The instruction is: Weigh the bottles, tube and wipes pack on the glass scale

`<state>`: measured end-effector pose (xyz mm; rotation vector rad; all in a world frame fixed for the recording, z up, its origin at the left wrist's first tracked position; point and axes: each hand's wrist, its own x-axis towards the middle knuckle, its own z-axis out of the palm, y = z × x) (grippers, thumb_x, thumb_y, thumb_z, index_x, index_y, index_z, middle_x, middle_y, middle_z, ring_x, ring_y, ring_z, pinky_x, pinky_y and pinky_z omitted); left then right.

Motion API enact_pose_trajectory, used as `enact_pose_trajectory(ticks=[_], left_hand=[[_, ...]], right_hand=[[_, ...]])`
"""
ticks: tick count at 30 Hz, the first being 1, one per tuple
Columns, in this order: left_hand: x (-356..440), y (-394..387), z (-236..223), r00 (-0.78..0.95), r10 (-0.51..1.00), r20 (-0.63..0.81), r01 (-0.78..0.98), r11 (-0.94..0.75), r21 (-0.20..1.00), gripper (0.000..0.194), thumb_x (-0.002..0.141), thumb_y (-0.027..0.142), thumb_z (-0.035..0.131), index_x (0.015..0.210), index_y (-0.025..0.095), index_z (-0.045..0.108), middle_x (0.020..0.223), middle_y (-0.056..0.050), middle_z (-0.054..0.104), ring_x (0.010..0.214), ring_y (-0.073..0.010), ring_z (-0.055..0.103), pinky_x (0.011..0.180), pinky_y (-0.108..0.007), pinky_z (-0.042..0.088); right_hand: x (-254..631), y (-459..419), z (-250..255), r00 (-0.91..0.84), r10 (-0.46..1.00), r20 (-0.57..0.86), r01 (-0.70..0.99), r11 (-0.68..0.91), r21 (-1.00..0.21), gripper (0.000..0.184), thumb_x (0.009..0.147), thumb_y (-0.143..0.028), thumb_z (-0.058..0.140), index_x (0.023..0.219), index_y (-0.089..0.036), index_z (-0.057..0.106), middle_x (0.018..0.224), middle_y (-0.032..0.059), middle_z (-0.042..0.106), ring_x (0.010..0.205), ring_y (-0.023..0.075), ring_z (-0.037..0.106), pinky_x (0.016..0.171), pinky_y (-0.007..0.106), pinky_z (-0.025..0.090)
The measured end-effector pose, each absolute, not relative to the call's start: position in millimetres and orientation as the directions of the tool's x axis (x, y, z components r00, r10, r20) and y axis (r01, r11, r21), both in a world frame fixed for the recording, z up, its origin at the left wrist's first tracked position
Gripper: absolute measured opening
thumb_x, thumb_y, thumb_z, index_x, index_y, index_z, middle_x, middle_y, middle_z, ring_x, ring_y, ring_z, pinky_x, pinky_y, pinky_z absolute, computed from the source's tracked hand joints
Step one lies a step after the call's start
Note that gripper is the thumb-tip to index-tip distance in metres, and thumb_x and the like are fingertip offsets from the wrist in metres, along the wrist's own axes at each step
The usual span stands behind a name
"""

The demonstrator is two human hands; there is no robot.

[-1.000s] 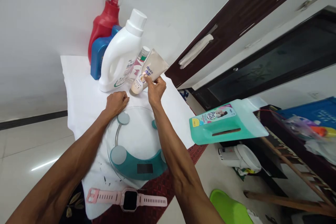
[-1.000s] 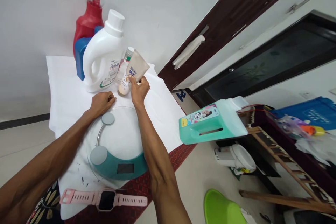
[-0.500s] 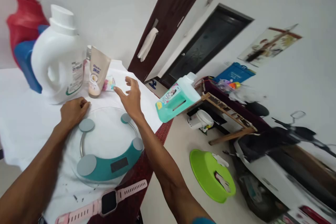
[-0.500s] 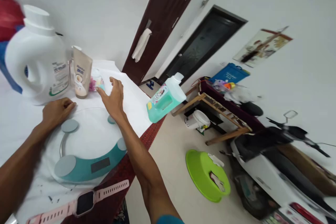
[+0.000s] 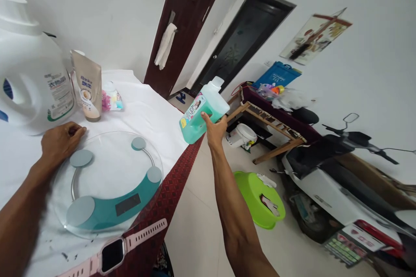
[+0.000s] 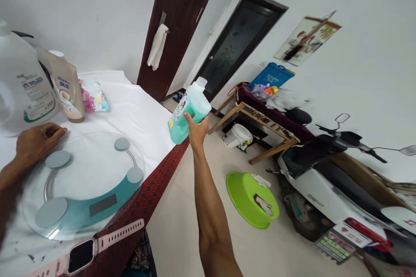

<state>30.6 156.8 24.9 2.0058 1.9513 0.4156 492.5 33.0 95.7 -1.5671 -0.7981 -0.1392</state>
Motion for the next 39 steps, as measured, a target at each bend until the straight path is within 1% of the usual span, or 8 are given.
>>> enact_pose_trajectory(ticks=[4,7,10,16,19,22,30,39], left_hand=[[30,158,21,0.015,1.0,0.005,0.897,-0.016,0.441,0.038,0.1,0.052,0.045,0.109,0.027,0.072,0.12,-0.003,0.083,0.113,-0.0304,0.074,0.085,-0.035,0.051],[33,157,25,0.006,1.0,-0.001,0.899,-0.005,0.437,0.038,0.101,0.049,0.047,0.11,0.024,0.074,0.119,-0.007,0.083,0.113,-0.0323,0.074,0.087,-0.037,0.052],[36,153,28,0.021,1.0,0.007,0.898,-0.022,0.44,0.041,0.102,0.046,0.048,0.114,0.019,0.078,0.12,-0.013,0.082,0.112,-0.0347,0.074,0.087,-0.04,0.052],[35,152,21,0.026,0.999,0.032,0.881,-0.038,0.472,0.038,0.101,0.042,0.056,0.114,0.018,0.081,0.115,-0.013,0.083,0.11,-0.0326,0.075,0.087,-0.037,0.052],[35,154,14,0.02,0.998,0.057,0.876,-0.045,0.48,0.035,0.1,0.041,0.057,0.113,0.018,0.082,0.111,-0.012,0.083,0.107,-0.0317,0.076,0.087,-0.035,0.052],[35,155,9,0.014,0.998,0.067,0.865,-0.045,0.5,0.033,0.099,0.04,0.059,0.111,0.019,0.082,0.108,-0.012,0.083,0.103,-0.0308,0.076,0.085,-0.035,0.052],[33,155,6,0.028,0.996,0.087,0.845,-0.071,0.531,0.032,0.098,0.039,0.059,0.108,0.019,0.082,0.107,-0.012,0.083,0.103,-0.0301,0.075,0.084,-0.035,0.051],[34,151,7,0.041,0.996,0.074,0.825,-0.075,0.561,0.029,0.1,0.035,0.058,0.107,0.019,0.081,0.11,-0.013,0.083,0.103,-0.0313,0.074,0.086,-0.038,0.052]], right_hand=[[487,57,89,0.818,0.259,0.514,0.49,0.155,-0.858,0.058,0.065,-0.066,0.086,0.096,-0.025,0.059,0.083,0.0001,0.07,0.073,0.022,0.066,0.075,0.043,0.06],[487,66,90,0.851,0.258,0.458,0.411,0.218,-0.885,0.05,0.068,-0.069,0.082,0.079,-0.03,0.053,0.061,-0.0068,0.055,0.054,0.018,0.052,0.052,0.036,0.049],[481,63,92,0.847,0.287,0.448,0.394,0.229,-0.89,0.054,0.064,-0.069,0.087,0.068,-0.033,0.048,0.053,-0.0077,0.048,0.048,0.0162,0.044,0.043,0.034,0.038],[437,25,101,0.827,0.312,0.468,0.389,0.283,-0.877,0.052,0.068,-0.059,0.092,0.066,-0.03,0.048,0.051,-0.009,0.045,0.043,0.013,0.039,0.035,0.03,0.03],[403,-2,120,0.798,0.305,0.519,0.405,0.366,-0.838,0.048,0.057,-0.041,0.099,0.056,-0.026,0.053,0.048,-0.0069,0.048,0.042,0.012,0.041,0.036,0.03,0.03],[368,-24,146,0.755,0.342,0.559,0.408,0.423,-0.809,0.048,0.056,-0.032,0.1,0.051,-0.025,0.053,0.053,-0.0065,0.05,0.043,0.0103,0.039,0.039,0.03,0.029],[288,-34,158,0.621,0.677,0.395,0.135,0.404,-0.905,0.052,0.058,-0.035,0.103,0.056,-0.023,0.053,0.049,-0.0112,0.044,0.039,0.0055,0.035,0.037,0.025,0.032],[226,-20,140,0.587,0.724,0.362,0.069,0.4,-0.914,0.048,0.057,-0.03,0.102,0.057,-0.022,0.055,0.051,-0.0097,0.051,0.04,0.006,0.039,0.037,0.025,0.036]])
